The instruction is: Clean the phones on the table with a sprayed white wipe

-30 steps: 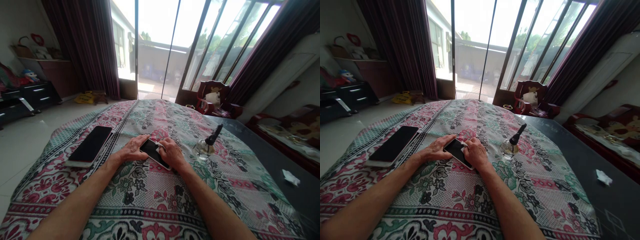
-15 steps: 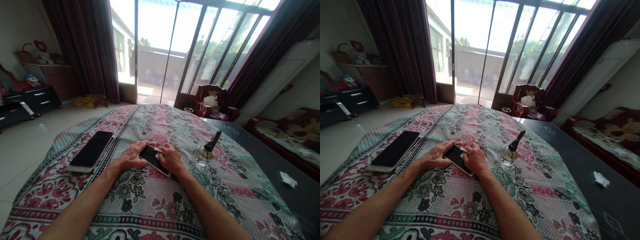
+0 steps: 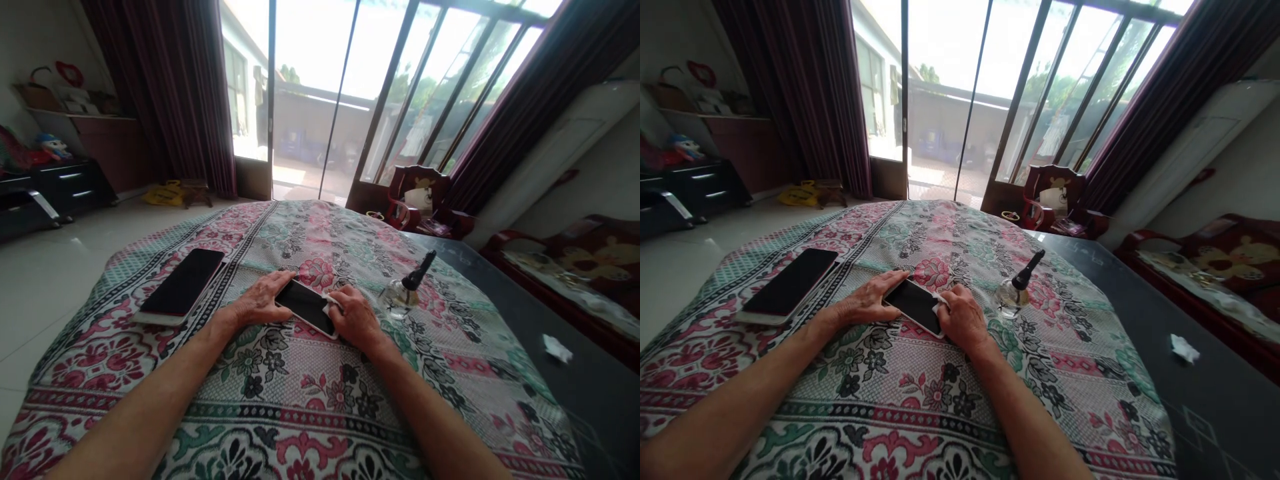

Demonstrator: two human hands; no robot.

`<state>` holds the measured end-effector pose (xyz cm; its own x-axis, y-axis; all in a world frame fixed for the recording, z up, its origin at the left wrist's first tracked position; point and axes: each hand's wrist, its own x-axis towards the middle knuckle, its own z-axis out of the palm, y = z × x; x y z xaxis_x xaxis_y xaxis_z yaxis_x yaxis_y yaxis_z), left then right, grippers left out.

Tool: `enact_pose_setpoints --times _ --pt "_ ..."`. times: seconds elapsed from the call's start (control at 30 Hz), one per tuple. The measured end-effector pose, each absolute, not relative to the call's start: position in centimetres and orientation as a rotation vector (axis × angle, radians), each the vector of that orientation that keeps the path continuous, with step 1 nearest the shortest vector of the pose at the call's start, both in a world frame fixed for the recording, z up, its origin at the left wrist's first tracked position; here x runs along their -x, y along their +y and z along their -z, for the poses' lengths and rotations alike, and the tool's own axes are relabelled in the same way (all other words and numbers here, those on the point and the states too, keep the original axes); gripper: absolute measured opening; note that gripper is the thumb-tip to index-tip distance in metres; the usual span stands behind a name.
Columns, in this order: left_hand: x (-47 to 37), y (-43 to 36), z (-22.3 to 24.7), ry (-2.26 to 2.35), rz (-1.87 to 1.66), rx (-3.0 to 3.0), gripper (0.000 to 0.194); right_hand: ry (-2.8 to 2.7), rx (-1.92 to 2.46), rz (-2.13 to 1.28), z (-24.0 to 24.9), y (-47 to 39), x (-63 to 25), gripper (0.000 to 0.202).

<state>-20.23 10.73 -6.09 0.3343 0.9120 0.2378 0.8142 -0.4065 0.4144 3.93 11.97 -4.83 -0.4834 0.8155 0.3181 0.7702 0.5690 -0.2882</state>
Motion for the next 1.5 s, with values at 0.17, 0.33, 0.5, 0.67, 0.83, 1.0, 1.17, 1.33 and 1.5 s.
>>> enact_pose_setpoints --times 0.17,0.33,0.5,0.67,0.83,1.0,1.17,1.33,1.5 --pt "20.3 9.4 6.5 1.600 -0.700 -2.390 0.079 -2.354 1.336 -0.117 4.7 11.0 -4.4 0.018" --pt "20.5 9.4 7.1 1.644 -0.770 -2.354 0.087 -2.444 1.355 0.044 4.3 10.6 -3.1 0.015" --pt "20.5 9.8 7.0 1.645 -0.790 -2.319 0.090 -2.546 1.228 0.071 4.3 10.0 0.0 0.024" --pt "21.3 10.0 6.8 1.537 -0.726 -2.302 0.091 -2.648 1.024 0.002 4.1 9.9 2.7 0.023" --pt "22.8 10.4 6.9 1.438 -0.647 -2.290 0.096 -2.701 0.883 -0.070 3.7 9.6 1.1 0.029" --pt "22.7 10.4 6.2 1.453 -0.656 -2.270 0.091 -2.686 0.849 -0.113 3.9 8.9 -3.2 0.037" --pt "21.7 10.1 5.6 1.521 -0.723 -2.352 0.091 -2.624 0.981 -0.052 4.2 9.9 -4.9 0.036" --pt "21.3 10.3 6.3 1.597 -0.789 -2.347 0.095 -2.637 1.038 0.005 4.0 11.0 -2.1 0.032" --pt "21.5 10.6 6.8 1.574 -0.861 -2.315 0.096 -2.699 0.903 -0.035 4.0 10.5 1.8 0.029"
